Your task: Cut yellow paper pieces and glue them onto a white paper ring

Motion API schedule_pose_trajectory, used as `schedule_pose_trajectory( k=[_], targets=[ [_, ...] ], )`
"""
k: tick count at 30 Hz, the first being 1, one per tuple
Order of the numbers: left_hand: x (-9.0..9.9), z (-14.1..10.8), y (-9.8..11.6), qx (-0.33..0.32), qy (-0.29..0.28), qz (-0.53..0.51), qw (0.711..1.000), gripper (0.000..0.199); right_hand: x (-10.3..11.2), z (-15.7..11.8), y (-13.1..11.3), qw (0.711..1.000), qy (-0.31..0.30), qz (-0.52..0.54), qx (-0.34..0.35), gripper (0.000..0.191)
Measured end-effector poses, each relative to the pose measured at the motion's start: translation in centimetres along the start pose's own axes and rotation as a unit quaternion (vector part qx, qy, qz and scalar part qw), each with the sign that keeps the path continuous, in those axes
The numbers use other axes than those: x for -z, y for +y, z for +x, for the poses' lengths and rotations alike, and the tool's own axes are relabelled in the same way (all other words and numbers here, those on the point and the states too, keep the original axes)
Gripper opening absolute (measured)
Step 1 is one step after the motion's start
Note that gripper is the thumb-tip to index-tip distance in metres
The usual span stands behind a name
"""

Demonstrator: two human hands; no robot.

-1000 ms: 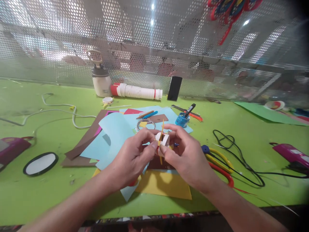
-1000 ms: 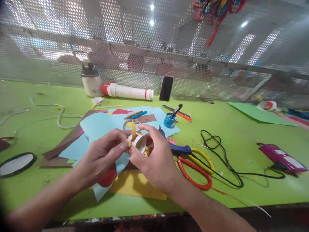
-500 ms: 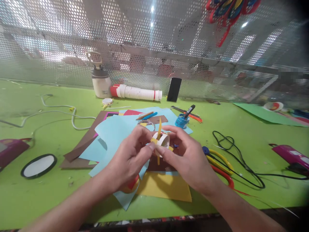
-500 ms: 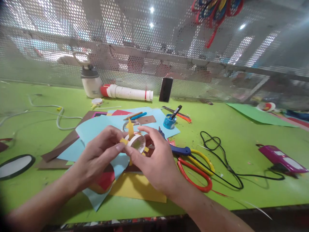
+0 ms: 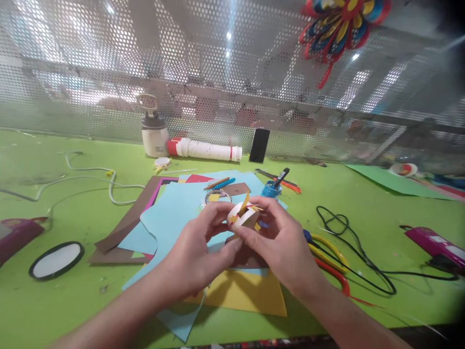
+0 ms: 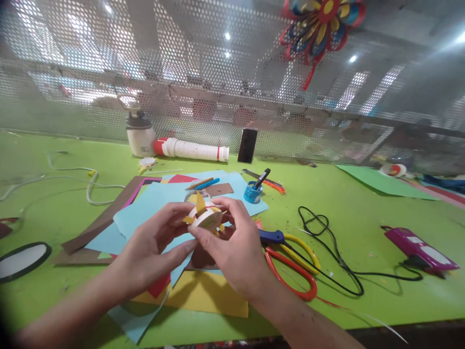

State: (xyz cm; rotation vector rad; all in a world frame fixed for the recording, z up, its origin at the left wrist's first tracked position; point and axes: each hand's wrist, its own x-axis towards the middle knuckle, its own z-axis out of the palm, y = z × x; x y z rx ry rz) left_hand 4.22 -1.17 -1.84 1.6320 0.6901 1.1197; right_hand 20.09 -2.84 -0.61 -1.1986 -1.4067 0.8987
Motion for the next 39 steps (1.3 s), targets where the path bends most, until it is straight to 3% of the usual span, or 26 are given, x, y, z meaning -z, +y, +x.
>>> schedule_pose_trajectory(
  k=[6,12,17,23,32,39],
  targets=[
    [0.3,-0.2,-0.5,-0.061,-0.022,0.074,0.995,0.034,0.4,0.0,-0.6,0.997,-0.045,0.050,-0.040,0.039],
    [0.4,-0.2,-0.7,-0.071,0.001,0.124,0.990,0.032,0.6,-0.2,-0.6,0.996,-0.059,0.061,-0.037,0.040],
    [0.8,0.2,0.0,-0.016,0.020,0.073,0.997,0.027,1.2,0.0,-1.0,0.996,-0.076,0.051,-0.017,0.030],
    [1.2,0.4,0.6,0.042,-0.012,-0.017,0.999,0.028,2.3,0.6,-0.8,0.995,-0.098,0.025,0.012,0.017],
    [1.5,0.2,0.2,0.047,-0.022,-0.073,0.996,0.025,2.8,0.4,-1.2,0.989,-0.136,0.052,0.026,0.017],
    [1.5,0.2,0.4,0.045,-0.030,-0.089,0.995,0.025,2.7,0.4,-1.1,0.992,-0.113,0.003,0.059,0.016]
  ],
)
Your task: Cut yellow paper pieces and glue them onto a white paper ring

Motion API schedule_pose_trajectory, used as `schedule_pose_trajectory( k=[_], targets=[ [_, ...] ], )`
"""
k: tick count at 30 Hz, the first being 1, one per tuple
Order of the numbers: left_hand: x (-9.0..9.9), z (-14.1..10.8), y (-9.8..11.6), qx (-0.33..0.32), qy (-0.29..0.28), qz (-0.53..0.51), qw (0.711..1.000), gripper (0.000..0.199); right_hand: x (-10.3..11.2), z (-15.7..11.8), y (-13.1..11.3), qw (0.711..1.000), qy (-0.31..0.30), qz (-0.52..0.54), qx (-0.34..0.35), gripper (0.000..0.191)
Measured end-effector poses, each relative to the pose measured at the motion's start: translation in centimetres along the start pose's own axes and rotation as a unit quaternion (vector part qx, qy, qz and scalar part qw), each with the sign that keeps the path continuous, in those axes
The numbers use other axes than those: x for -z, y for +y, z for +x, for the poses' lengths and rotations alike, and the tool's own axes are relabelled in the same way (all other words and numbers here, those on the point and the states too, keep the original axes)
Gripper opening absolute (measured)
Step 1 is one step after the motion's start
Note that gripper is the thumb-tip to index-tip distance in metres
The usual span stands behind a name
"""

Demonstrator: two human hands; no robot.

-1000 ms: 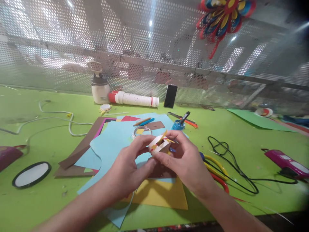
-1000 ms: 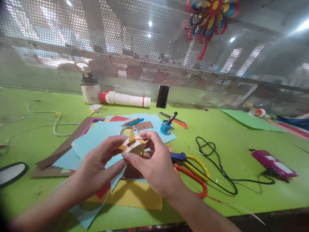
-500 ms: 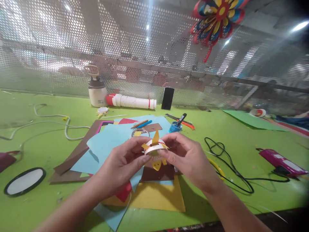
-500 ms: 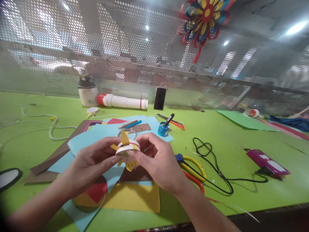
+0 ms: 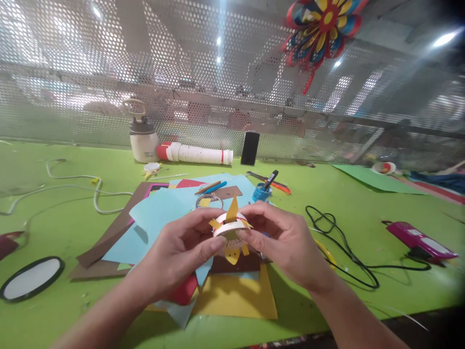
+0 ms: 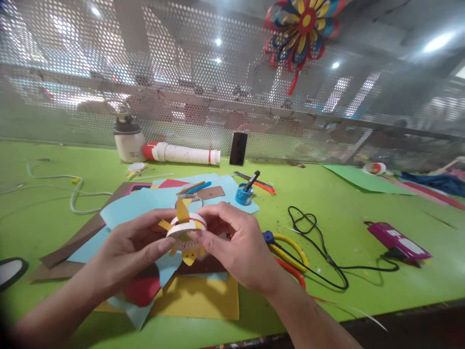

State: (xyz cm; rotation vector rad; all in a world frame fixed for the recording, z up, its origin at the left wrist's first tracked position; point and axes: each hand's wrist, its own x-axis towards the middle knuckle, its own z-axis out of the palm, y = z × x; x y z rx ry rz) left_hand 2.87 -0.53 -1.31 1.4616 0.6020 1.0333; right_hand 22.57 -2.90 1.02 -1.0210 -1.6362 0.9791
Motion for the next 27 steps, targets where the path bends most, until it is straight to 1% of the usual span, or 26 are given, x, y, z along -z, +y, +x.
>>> schedule_pose_trajectory(
  k=[2,5,10,14,20,27],
  targets=[
    [-0.06,0.03,0.11,-0.010,0.012,0.022,1.000,0.023,0.04,-0.05,0.05,1.000,-0.001,0.001,0.002,0.019],
    [-0.02,0.08,0.30,-0.008,0.027,0.061,0.998,0.024,0.11,-0.11,0.05,1.000,-0.009,0.013,0.009,0.021],
    [0.18,0.18,0.53,-0.005,0.024,0.070,0.997,0.025,0.10,0.02,-0.06,1.000,-0.009,0.005,0.019,0.019],
    [0.19,0.44,0.66,0.011,0.007,0.040,0.999,0.024,0.00,0.12,-0.17,1.000,-0.004,0.018,0.008,0.017],
    [0.10,0.70,0.49,0.040,-0.023,-0.014,0.999,0.020,-0.19,-0.01,-0.37,0.998,-0.004,0.064,-0.013,0.014],
    [0.11,0.71,0.44,0.046,-0.022,-0.047,0.998,0.015,-0.58,0.07,-0.42,0.996,0.010,0.085,-0.011,0.012]
  ],
)
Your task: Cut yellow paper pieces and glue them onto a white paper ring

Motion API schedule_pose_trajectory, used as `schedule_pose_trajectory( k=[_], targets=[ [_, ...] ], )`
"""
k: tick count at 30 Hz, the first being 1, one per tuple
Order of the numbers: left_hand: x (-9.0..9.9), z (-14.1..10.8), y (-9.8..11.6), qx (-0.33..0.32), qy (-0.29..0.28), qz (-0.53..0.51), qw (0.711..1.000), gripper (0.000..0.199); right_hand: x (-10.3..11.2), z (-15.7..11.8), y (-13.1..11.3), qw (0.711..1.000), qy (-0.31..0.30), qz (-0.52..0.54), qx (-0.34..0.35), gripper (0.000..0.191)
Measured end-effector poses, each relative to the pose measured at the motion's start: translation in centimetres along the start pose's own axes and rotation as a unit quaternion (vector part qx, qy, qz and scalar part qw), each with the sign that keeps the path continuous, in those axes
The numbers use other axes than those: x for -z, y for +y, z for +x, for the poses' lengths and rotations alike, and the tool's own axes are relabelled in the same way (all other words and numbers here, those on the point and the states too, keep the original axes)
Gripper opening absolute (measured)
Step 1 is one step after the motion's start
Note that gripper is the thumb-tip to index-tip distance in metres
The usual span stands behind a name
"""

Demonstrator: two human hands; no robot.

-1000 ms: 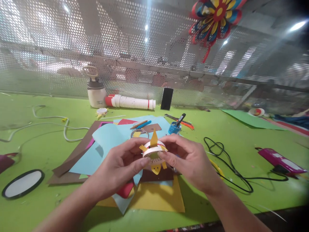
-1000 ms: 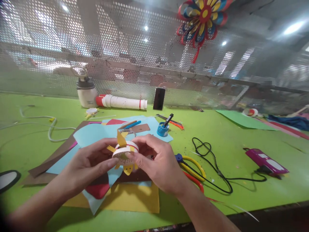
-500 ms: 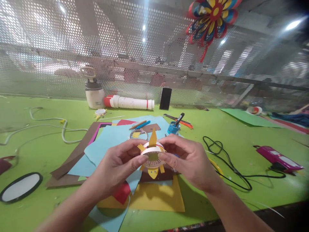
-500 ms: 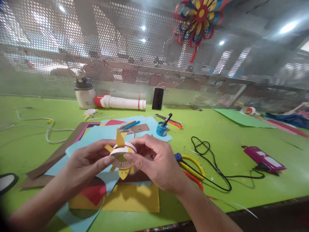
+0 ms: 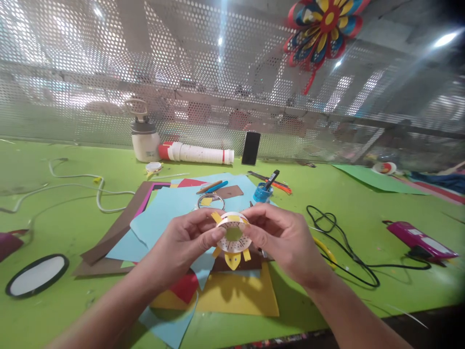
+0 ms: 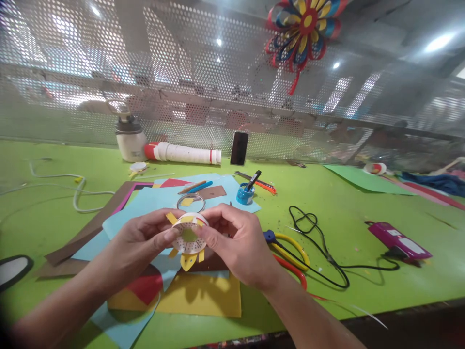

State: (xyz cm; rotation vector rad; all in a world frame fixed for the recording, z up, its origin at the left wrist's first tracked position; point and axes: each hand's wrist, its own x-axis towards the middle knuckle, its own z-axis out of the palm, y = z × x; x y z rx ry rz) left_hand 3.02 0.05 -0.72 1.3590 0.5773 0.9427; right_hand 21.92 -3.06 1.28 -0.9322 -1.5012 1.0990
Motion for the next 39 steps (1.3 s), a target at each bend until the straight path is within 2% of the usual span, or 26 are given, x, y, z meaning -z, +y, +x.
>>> schedule_pose_trajectory(
  k=[9,13,19,21,24,28,32,39],
  targets=[
    [0.1,-0.3,-0.2,-0.012,-0.022,-0.014,1.000,0.016,0.2,-0.1,0.5,1.000,0.002,-0.009,0.013,0.011],
    [-0.4,-0.2,-0.1,-0.017,0.000,-0.020,1.000,0.020,0.1,0.0,0.6,1.000,0.008,-0.020,0.017,0.012],
    [-0.6,0.2,0.0,0.008,0.045,0.040,0.998,0.024,-0.1,0.2,0.8,0.999,-0.004,-0.041,0.007,0.011],
    [-0.6,0.2,-0.2,-0.004,0.051,0.062,0.997,0.025,-0.1,0.2,1.1,0.995,0.017,-0.096,0.032,0.018],
    [-0.6,0.1,-0.5,-0.023,0.064,0.109,0.992,0.025,-0.1,0.2,1.2,0.971,0.053,-0.200,0.119,0.025],
    [-0.8,0.1,-0.9,-0.039,0.061,0.164,0.984,0.023,-0.3,0.1,1.1,0.944,0.053,-0.240,0.220,0.007],
    [-1.0,0.0,-0.9,-0.035,0.050,0.208,0.976,0.023,-0.4,0.0,1.1,0.935,0.060,-0.253,0.242,0.009],
    [-1.0,-0.1,-0.7,-0.038,0.031,0.236,0.970,0.021,-0.3,0.0,1.0,0.926,0.038,-0.268,0.264,0.009]
  ],
)
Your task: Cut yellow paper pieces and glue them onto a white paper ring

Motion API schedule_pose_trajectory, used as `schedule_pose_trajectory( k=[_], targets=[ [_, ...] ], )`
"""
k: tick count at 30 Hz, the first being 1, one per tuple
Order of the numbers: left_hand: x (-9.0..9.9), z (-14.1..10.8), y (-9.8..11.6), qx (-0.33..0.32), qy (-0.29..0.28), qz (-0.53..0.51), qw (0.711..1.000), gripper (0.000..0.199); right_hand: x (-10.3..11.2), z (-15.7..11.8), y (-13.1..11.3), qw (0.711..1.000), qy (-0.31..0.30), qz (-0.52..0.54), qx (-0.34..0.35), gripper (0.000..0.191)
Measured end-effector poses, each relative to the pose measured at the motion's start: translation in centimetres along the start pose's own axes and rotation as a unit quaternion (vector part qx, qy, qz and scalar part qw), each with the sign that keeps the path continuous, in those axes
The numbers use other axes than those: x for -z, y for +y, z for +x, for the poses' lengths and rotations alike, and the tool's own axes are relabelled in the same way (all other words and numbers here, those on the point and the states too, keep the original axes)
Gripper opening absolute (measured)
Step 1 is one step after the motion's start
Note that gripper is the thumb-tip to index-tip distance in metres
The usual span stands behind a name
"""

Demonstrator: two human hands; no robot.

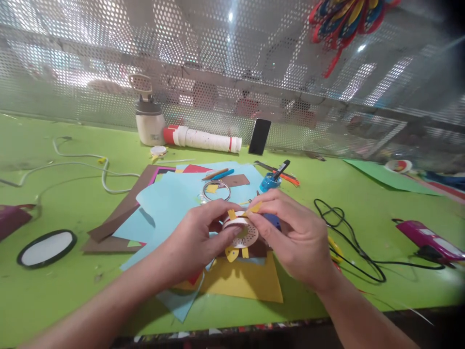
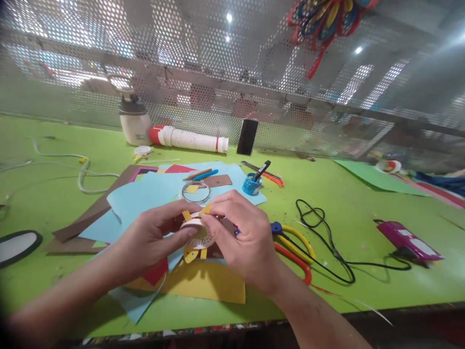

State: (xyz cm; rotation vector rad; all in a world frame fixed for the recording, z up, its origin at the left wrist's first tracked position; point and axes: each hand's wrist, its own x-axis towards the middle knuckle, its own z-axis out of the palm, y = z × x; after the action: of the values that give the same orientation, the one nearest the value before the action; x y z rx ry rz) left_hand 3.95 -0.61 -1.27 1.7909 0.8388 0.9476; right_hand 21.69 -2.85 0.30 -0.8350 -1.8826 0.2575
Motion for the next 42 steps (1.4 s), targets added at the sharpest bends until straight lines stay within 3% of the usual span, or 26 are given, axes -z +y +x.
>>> schedule_pose_trajectory(
  k=[17,20,25,33,42],
  targets=[
    [-0.05,0.07,-0.13,0.009,-0.031,0.027,0.999,0.027,-0.33,-0.12,-0.02,1.000,-0.018,-0.021,-0.007,0.011],
    [-0.11,0.09,-0.01,0.037,-0.036,0.005,0.999,0.025,-0.41,-0.18,-0.03,1.000,-0.018,-0.018,-0.015,0.011],
    [0.01,0.24,0.05,0.085,-0.049,-0.033,0.995,0.024,-0.42,-0.08,-0.06,0.999,-0.014,-0.003,-0.042,0.011],
    [0.15,0.36,-0.33,0.081,-0.077,-0.076,0.991,0.023,-0.50,-0.17,0.26,0.990,-0.027,0.064,-0.120,0.009],
    [0.39,0.27,-0.12,0.073,-0.093,-0.080,0.990,0.028,-0.12,-0.03,0.33,0.978,-0.049,0.126,-0.157,0.011]
  ],
)
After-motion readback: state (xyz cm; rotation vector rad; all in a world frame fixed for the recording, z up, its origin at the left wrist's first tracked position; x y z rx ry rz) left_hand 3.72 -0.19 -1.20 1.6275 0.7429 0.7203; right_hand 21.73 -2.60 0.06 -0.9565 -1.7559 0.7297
